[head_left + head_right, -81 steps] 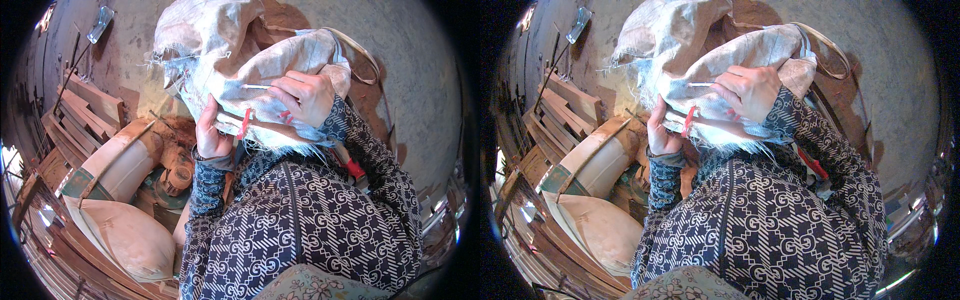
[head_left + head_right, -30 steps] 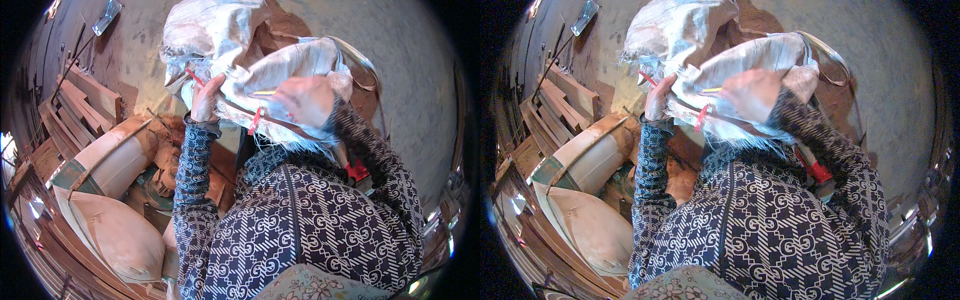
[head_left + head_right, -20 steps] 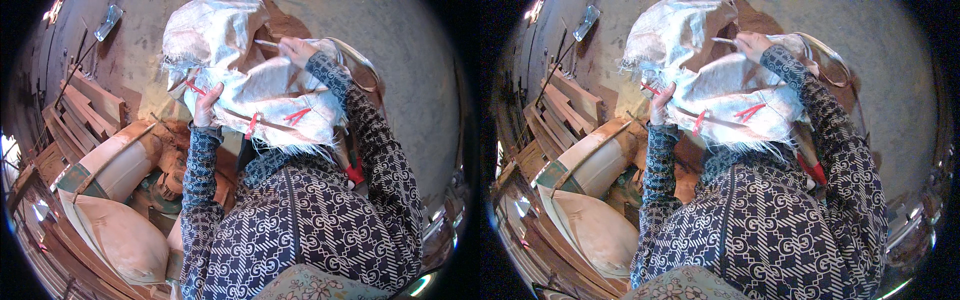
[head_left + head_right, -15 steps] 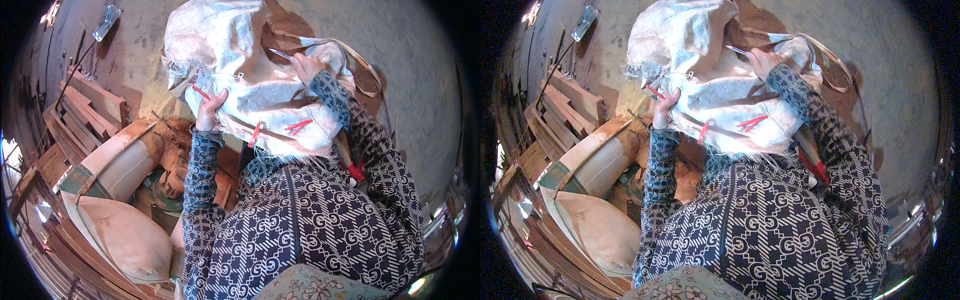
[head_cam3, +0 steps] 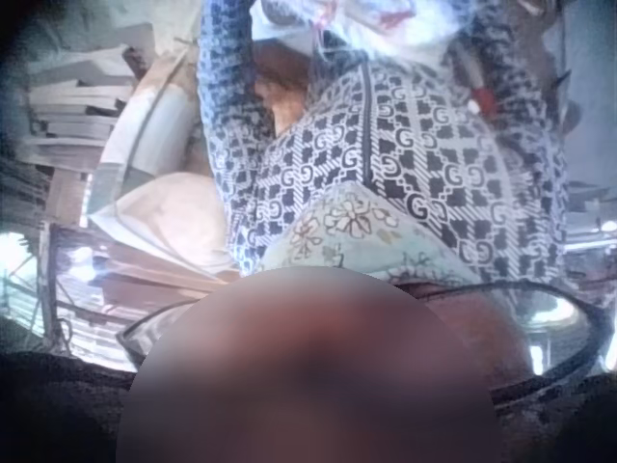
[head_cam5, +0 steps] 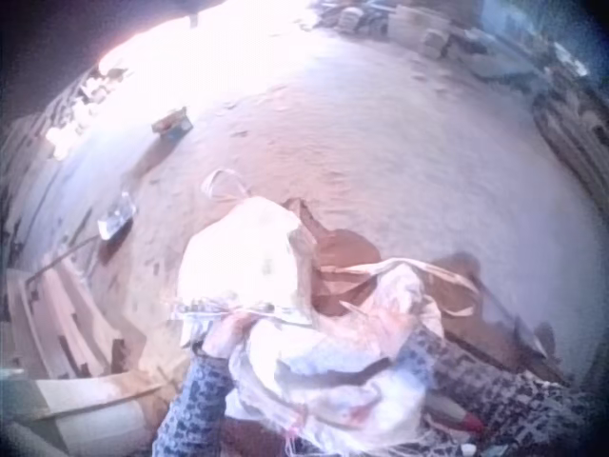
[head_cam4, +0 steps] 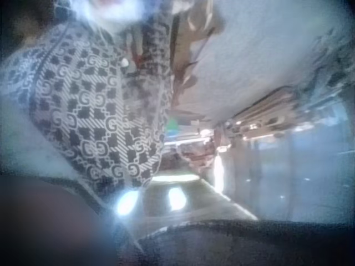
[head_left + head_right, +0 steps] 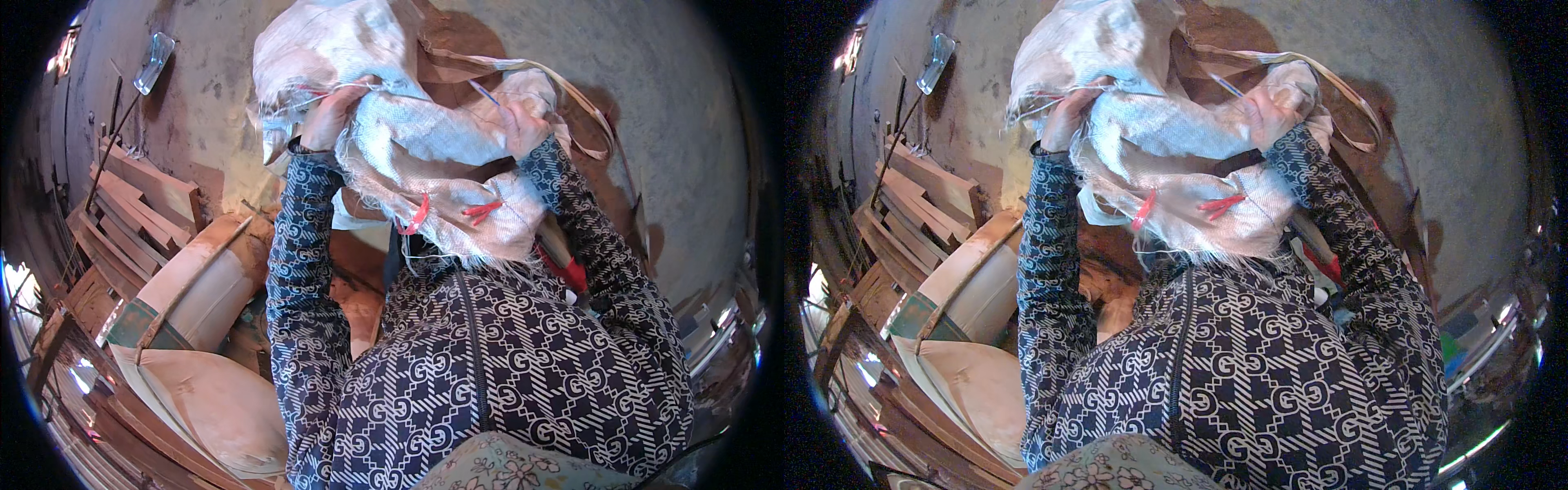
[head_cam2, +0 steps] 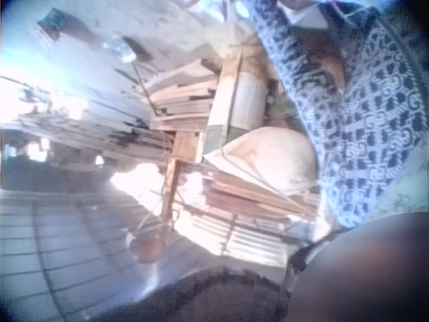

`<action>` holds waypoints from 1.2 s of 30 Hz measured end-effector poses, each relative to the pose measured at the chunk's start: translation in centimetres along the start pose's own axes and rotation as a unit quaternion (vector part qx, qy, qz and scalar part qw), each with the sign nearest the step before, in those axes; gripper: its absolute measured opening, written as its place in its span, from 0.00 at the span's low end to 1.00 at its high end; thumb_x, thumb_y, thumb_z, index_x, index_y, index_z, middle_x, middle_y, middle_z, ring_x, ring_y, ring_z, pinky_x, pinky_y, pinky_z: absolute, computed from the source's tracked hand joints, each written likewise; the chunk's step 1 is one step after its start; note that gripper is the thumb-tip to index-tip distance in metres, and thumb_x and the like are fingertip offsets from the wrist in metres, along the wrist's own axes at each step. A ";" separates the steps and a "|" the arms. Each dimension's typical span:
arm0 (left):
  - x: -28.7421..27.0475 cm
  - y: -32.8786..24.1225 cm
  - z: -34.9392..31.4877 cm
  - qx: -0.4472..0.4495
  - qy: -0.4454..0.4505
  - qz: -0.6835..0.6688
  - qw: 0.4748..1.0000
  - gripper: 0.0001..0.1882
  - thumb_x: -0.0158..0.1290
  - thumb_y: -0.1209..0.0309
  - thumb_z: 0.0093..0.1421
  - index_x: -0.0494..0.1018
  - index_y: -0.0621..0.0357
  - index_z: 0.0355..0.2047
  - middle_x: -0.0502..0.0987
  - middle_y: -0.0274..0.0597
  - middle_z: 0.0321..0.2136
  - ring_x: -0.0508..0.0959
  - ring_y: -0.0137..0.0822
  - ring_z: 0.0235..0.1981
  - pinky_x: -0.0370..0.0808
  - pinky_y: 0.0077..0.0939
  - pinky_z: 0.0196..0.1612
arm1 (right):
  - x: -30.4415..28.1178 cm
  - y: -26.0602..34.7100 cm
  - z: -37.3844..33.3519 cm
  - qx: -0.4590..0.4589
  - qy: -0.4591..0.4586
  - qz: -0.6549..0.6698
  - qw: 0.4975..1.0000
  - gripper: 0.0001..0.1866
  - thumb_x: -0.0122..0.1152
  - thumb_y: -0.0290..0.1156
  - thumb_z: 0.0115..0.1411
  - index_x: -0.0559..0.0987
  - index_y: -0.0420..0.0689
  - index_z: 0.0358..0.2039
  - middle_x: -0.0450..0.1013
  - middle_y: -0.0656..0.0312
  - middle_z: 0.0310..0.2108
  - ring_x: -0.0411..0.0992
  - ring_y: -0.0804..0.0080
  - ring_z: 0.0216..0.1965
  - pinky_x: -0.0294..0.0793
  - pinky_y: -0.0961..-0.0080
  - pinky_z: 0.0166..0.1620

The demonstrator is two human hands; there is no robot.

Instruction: The person sews a white sack using a red thread and a needle, pulling the thread through the fabric repeatedly. They also use a small knife to cut the thread and adjust the sack's position during the process.

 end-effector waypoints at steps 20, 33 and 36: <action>0.9 1.3 -8.1 -0.059 -0.035 -0.144 0.987 0.23 0.59 0.82 0.52 0.72 0.68 0.49 0.80 0.46 0.40 0.81 0.37 0.40 0.77 0.31 0.48 | -1.1 0.6 2.4 -0.004 0.051 -0.014 0.999 0.10 0.54 0.38 0.66 0.78 0.45 0.37 0.76 0.50 0.25 0.77 0.49 0.30 0.76 0.58 0.31; -0.3 1.6 -8.8 -0.081 -0.049 -0.068 0.993 0.18 0.57 0.77 0.52 0.75 0.69 0.44 0.80 0.43 0.38 0.79 0.34 0.40 0.75 0.27 0.47 | -4.2 14.8 6.3 -0.157 0.073 0.205 0.963 0.07 0.61 0.33 0.61 0.82 0.44 0.35 0.75 0.59 0.29 0.77 0.59 0.31 0.76 0.70 0.34; -0.4 1.5 -8.6 -0.051 -0.052 -0.067 0.995 0.19 0.58 0.75 0.55 0.74 0.67 0.47 0.79 0.40 0.39 0.78 0.32 0.40 0.74 0.25 0.48 | -2.4 15.2 5.7 -0.173 0.126 0.160 0.964 0.09 0.60 0.39 0.62 0.81 0.47 0.35 0.75 0.60 0.27 0.77 0.58 0.29 0.76 0.66 0.32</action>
Point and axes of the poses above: each hand's wrist, its own z-axis towards the middle knuckle, its own x-axis out of the palm, y = z × x, the point moved 7 cm from there along z, towards the middle knuckle
